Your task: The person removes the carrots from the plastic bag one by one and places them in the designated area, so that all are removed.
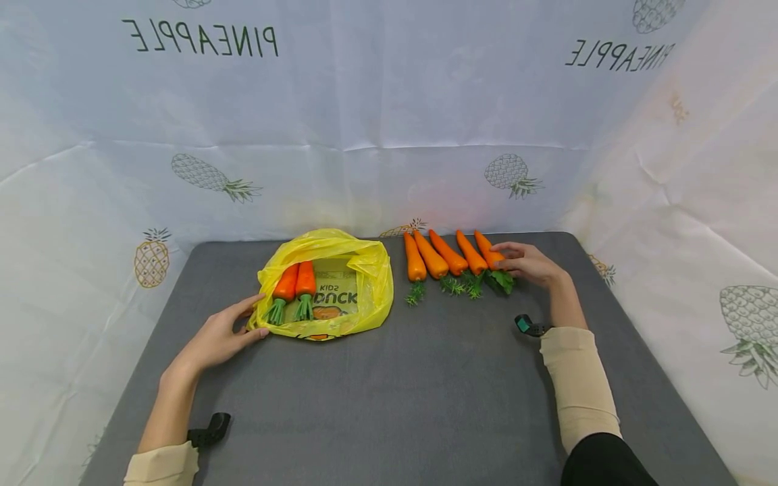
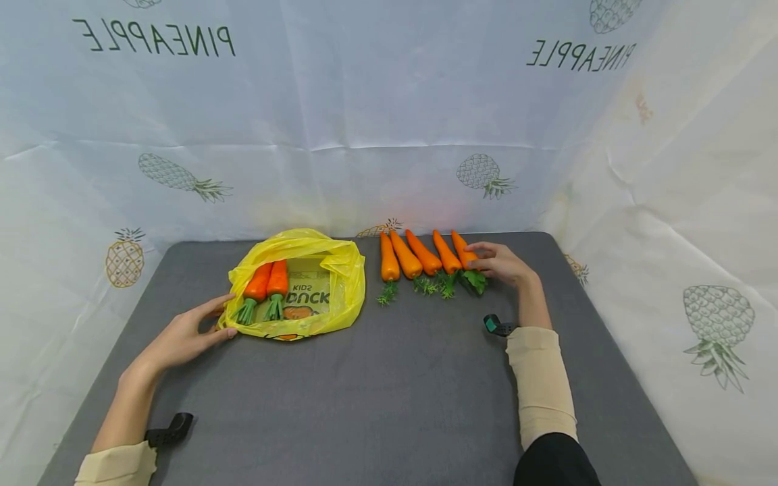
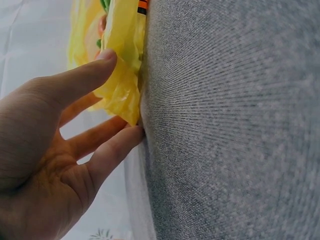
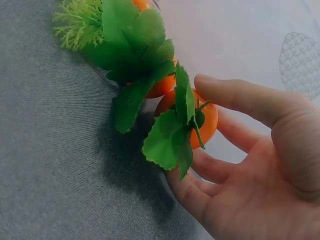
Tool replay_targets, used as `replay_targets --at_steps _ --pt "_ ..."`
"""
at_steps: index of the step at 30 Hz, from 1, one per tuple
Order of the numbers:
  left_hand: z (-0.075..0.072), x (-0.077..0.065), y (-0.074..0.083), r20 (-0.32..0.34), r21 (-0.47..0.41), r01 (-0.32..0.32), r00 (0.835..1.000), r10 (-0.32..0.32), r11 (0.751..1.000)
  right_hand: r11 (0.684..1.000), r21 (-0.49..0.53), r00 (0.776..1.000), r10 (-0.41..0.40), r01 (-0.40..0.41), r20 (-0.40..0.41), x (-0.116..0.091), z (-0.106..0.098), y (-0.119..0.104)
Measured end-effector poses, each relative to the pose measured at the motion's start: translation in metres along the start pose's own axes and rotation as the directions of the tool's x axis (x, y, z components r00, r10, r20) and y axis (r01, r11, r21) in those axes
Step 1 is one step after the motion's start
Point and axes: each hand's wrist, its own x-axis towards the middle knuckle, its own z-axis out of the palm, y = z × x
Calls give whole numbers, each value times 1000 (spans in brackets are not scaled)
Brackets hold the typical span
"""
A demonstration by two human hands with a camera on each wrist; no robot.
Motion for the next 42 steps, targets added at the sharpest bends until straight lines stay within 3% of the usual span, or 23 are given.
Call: replay_targets --at_steps 13,29,42 --pt "0 -1 1 1 5 -7 1000 7 1000 996 -85 999 -7 5 -32 2 5 -2" --pt "0 -1 1 4 6 6 1000 -6 1000 997 -74 999 -10 7 -37 -1 8 -1" --pt "0 0 1 7 5 14 1000 -14 1000 991 -123 993 -59 46 -100 -13 10 -26"
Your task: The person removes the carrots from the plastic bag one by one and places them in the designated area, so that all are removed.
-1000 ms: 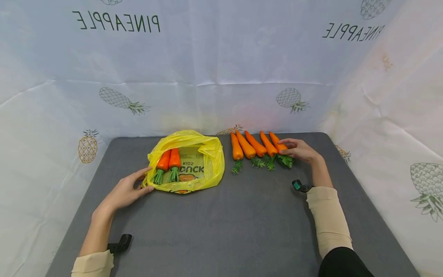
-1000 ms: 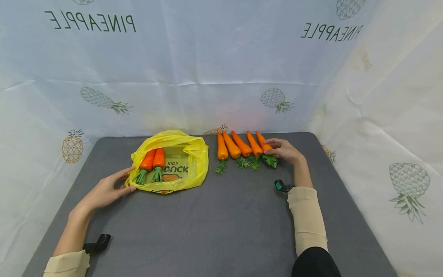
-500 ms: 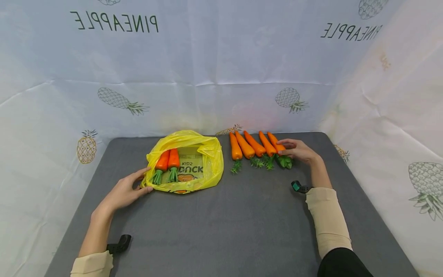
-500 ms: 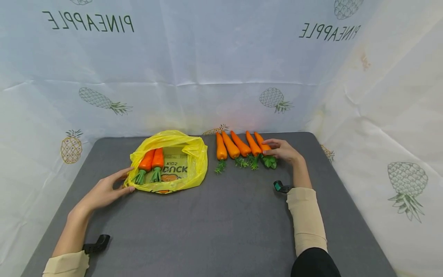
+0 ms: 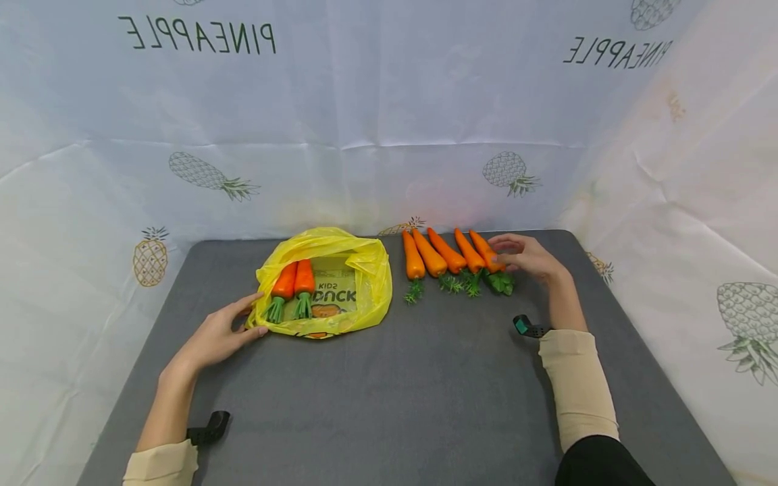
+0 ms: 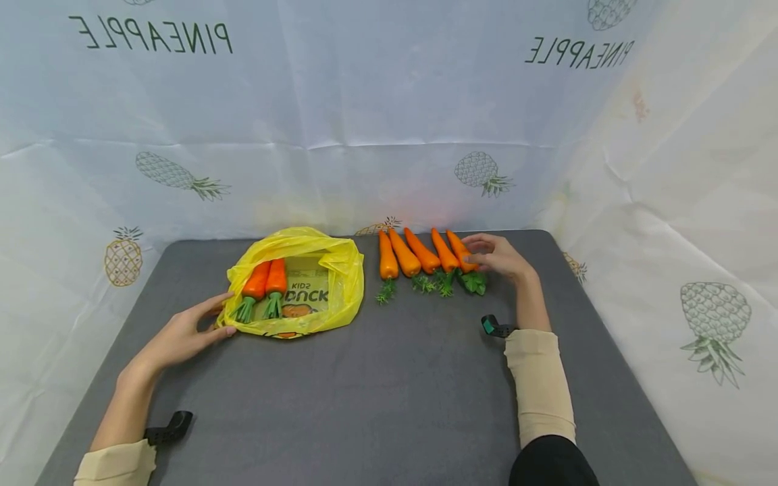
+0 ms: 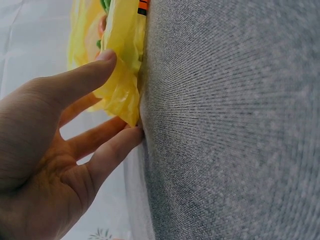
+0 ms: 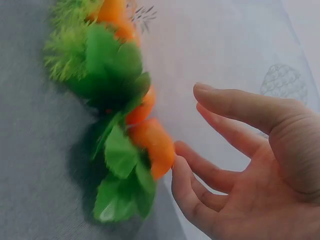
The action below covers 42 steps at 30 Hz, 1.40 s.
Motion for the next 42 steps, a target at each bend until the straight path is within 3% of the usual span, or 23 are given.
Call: replay_targets --at_steps 18,35,42 --pt "-1 1 -1 2 -7 2 1000 -2 1000 976 -81 977 -194 201 85 -3 31 -54" --pt "-1 1 0 0 -6 5 1000 -5 1000 968 -76 966 -228 238 122 7 59 -82" --pt "0 1 -2 -1 -1 10 1000 -10 1000 951 -78 951 -288 298 113 9 72 -96"
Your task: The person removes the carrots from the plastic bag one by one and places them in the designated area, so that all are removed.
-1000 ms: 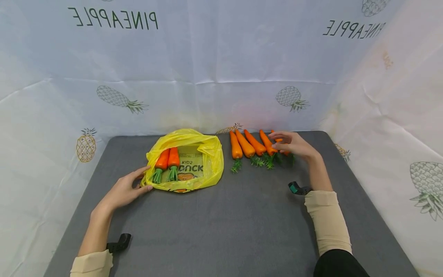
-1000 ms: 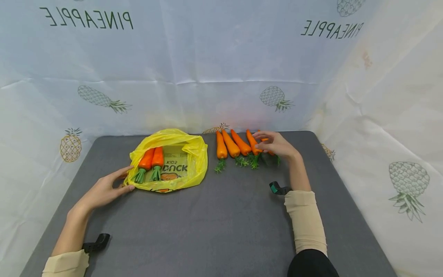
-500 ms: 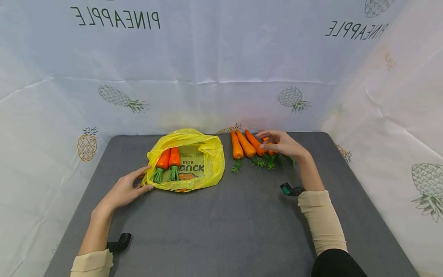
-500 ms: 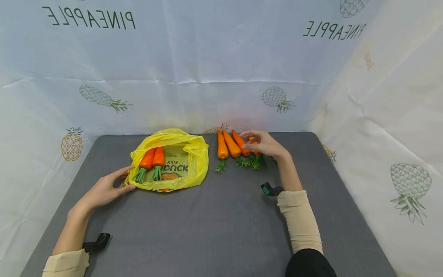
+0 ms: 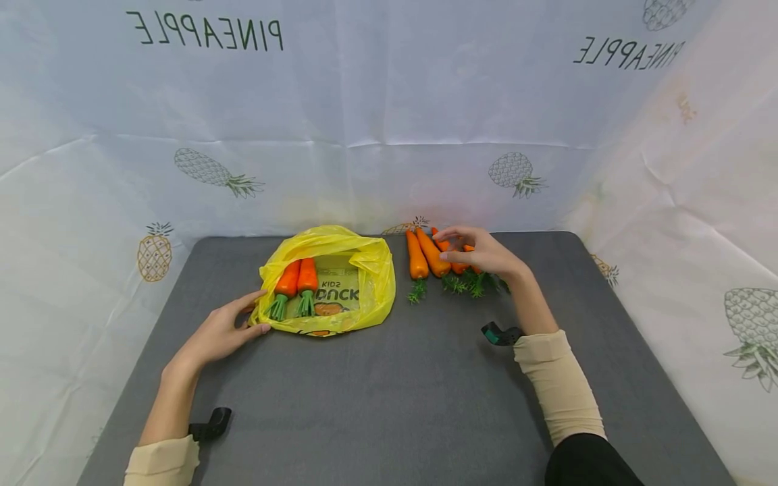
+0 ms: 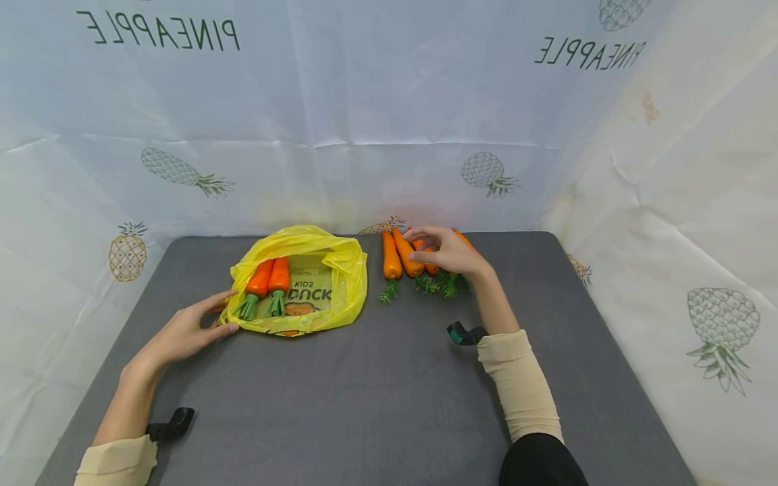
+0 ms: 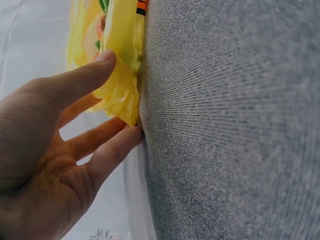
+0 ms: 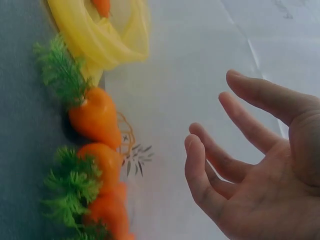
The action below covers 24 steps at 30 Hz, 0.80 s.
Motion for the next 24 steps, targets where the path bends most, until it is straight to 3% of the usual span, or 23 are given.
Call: replay_targets --at_steps 7,14,24 --pt "1 1 0 -4 -1 -5 1000 5 1000 998 -5 998 -66 66 -23 5 12 -11" --pt "0 1 2 -5 1 2 1000 -2 1000 984 55 985 -169 170 -15 17 31 -23" --pt "-1 1 3 5 -14 10 1000 -10 1000 969 103 974 -225 226 -23 34 59 -38"
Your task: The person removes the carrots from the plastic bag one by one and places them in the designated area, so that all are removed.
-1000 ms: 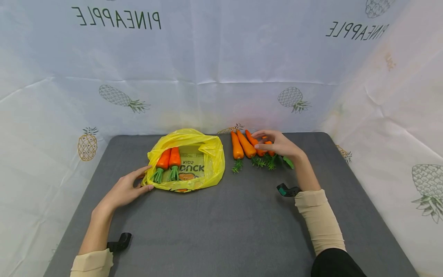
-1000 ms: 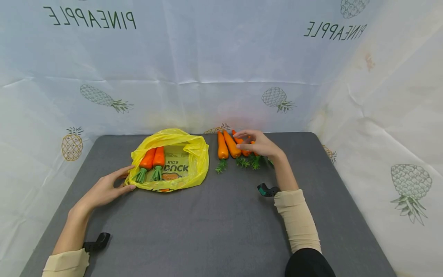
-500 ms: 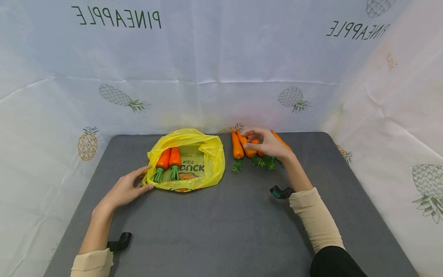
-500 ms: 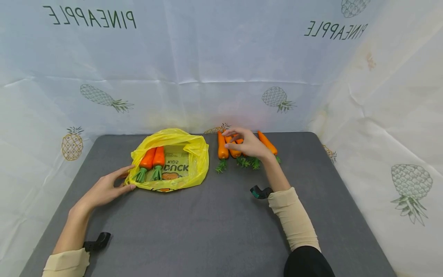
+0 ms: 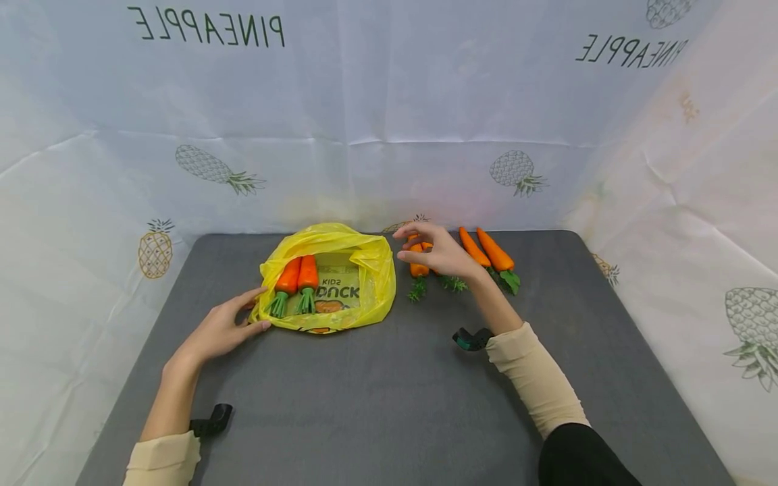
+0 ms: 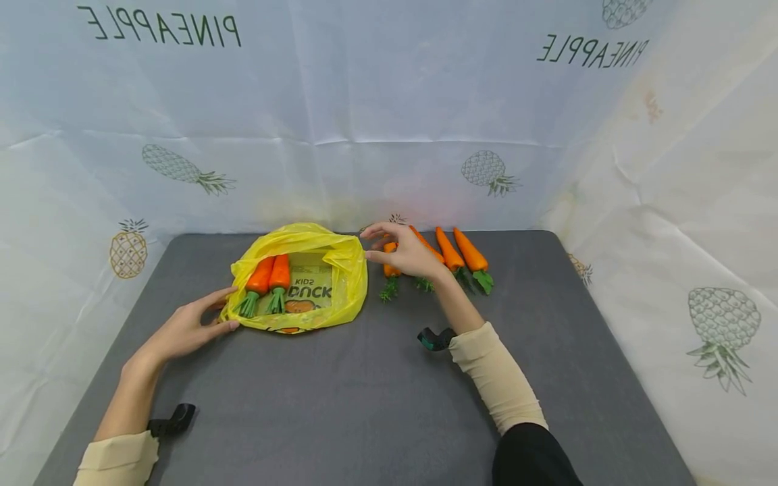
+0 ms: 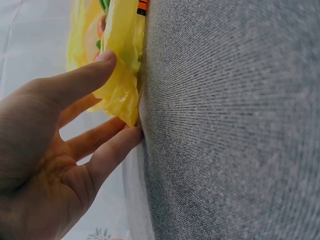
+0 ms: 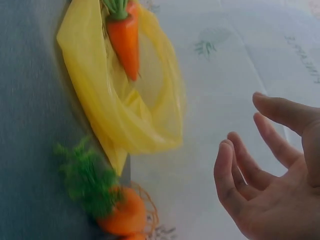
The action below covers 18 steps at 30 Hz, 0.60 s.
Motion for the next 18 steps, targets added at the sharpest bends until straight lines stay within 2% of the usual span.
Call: replay_targets --at_steps 18 --pt "1 0 -3 10 -6 12 1000 -12 1000 997 35 994 -70 67 79 40 57 -9"
